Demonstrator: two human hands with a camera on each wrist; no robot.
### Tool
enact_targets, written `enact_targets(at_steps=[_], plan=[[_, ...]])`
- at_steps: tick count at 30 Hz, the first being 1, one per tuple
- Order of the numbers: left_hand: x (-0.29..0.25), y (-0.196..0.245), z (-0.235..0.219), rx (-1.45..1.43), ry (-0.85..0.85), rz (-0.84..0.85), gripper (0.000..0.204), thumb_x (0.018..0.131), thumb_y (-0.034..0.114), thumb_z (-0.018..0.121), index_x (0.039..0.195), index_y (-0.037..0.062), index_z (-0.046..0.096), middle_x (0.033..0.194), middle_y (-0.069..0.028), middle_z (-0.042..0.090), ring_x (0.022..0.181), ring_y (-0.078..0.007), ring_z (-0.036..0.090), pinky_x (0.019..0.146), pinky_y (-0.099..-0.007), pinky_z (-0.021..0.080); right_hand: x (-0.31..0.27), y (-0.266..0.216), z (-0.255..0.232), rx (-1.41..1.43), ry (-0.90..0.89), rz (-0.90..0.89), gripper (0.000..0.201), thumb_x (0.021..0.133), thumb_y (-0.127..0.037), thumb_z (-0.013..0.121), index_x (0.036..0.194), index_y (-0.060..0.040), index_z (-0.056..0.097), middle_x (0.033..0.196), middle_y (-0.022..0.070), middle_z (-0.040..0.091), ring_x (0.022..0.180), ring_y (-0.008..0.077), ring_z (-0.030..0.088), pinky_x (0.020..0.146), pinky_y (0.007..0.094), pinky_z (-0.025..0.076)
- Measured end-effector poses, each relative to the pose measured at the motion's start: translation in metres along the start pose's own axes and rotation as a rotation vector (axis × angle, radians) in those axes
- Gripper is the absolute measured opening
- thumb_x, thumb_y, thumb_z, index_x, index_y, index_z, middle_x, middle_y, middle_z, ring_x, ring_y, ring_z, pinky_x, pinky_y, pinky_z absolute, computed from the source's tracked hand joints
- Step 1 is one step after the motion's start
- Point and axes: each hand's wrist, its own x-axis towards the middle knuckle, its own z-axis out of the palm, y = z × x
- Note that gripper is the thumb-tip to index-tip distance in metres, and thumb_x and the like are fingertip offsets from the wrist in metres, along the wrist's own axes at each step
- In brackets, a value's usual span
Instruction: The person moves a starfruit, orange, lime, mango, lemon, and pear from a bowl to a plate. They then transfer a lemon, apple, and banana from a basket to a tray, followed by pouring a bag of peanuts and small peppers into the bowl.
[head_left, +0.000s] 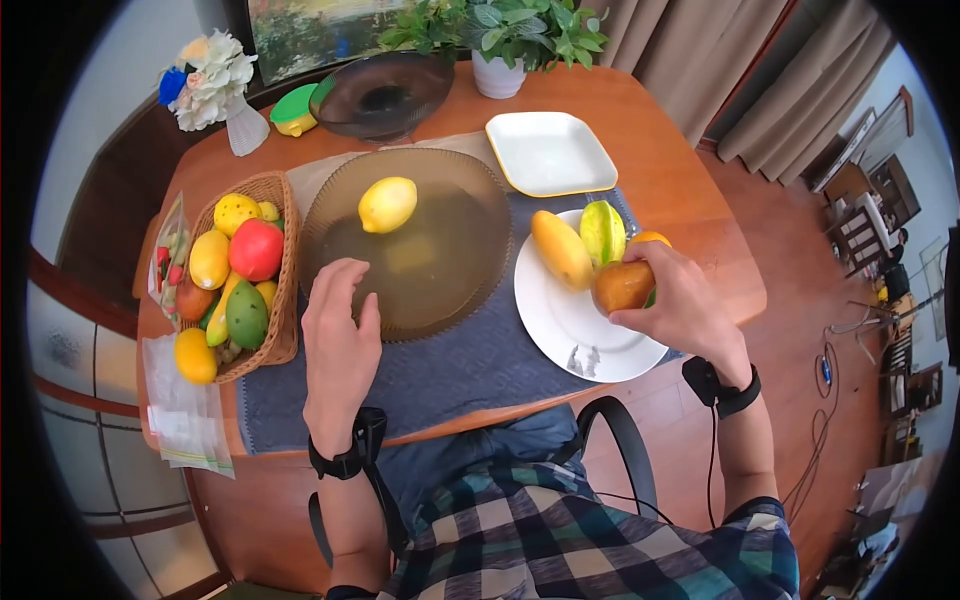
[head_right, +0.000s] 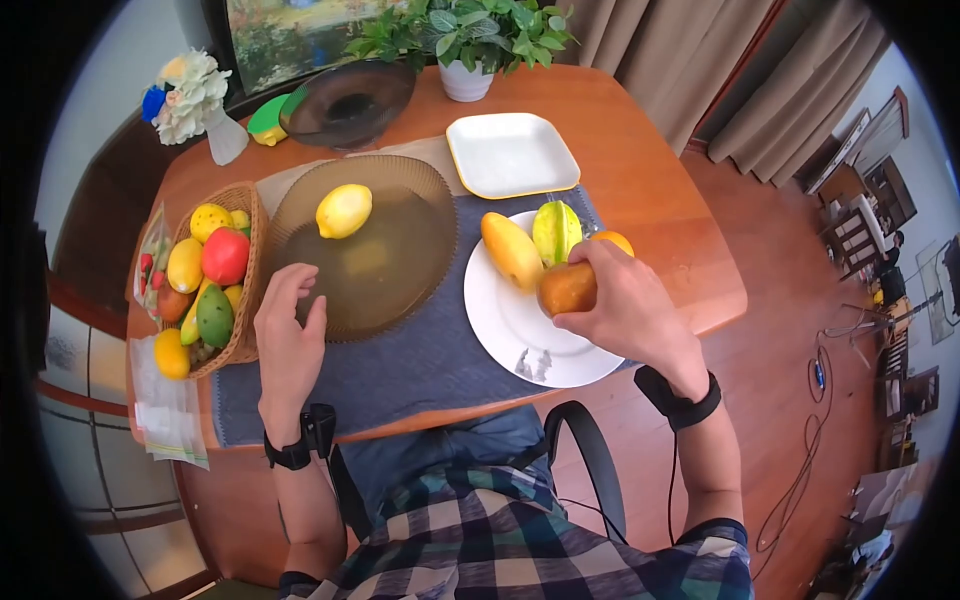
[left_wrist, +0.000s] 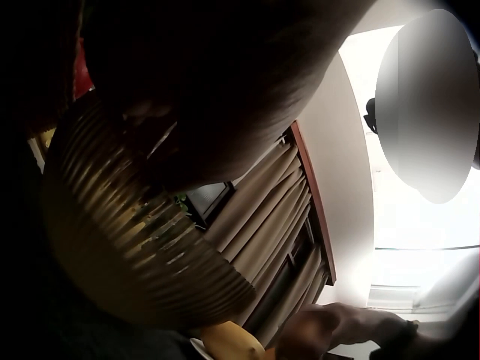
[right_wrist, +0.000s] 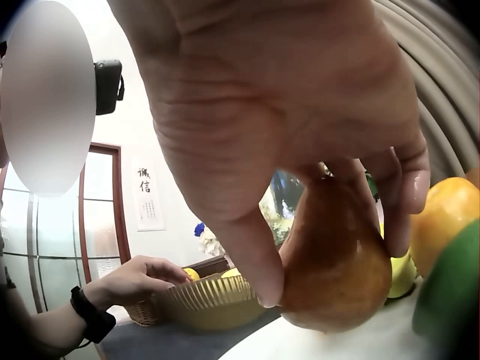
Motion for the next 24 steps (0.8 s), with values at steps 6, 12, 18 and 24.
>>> enact_targets(at_steps=[6, 12, 18, 24], plan=[[-0.001, 0.0, 0.001, 0.012, -0.005, -0.017, 0.036, 0.091, -0.01, 0.069, 0.126, -0.0022, 0.066, 0.127, -0.0171, 0.07, 0.108, -0.0312, 0.071, 0.097, -0.0388, 0.057, -0.002, 0.002, 0.009, -0.094, -0.03, -0.001, 0.055, 0.076, -0.015, 0.091, 0.124, -0.0019, 0.069, 0.114, 0.02, 0.074, 0.112, 0.039, 0.07, 0.103, 0.0465, 0.054], [0.0, 0.003, 0.001, 0.026, -0.022, -0.025, 0.036, 0.091, -0.01, 0.069, 0.126, -0.0025, 0.066, 0.127, -0.0171, 0.07, 0.108, -0.0312, 0.071, 0.098, -0.039, 0.056, -0.003, 0.016, 0.023, -0.14, -0.032, -0.09, 0.055, 0.075, -0.012, 0.089, 0.126, -0.0037, 0.07, 0.115, 0.0181, 0.073, 0.116, 0.0384, 0.066, 0.106, 0.047, 0.052], [0.0, 0.003, 0.002, 0.035, -0.016, -0.019, 0.035, 0.091, -0.01, 0.069, 0.125, -0.0025, 0.066, 0.126, -0.0174, 0.07, 0.108, -0.0313, 0.07, 0.097, -0.0391, 0.056, -0.004, 0.017, 0.023, -0.129, -0.017, -0.114, 0.061, 0.076, -0.011, 0.089, 0.133, -0.0054, 0.068, 0.12, 0.0169, 0.07, 0.119, 0.0391, 0.065, 0.104, 0.0467, 0.052], [0.0, 0.003, 0.002, 0.057, -0.007, -0.028, 0.035, 0.091, -0.011, 0.069, 0.125, -0.0021, 0.066, 0.125, -0.0173, 0.07, 0.108, -0.0311, 0.07, 0.096, -0.0388, 0.056, -0.013, 0.013, 0.014, -0.15, 0.069, -0.192, 0.068, 0.078, -0.016, 0.09, 0.141, -0.0066, 0.066, 0.126, 0.0174, 0.07, 0.119, 0.0388, 0.065, 0.104, 0.0455, 0.051]])
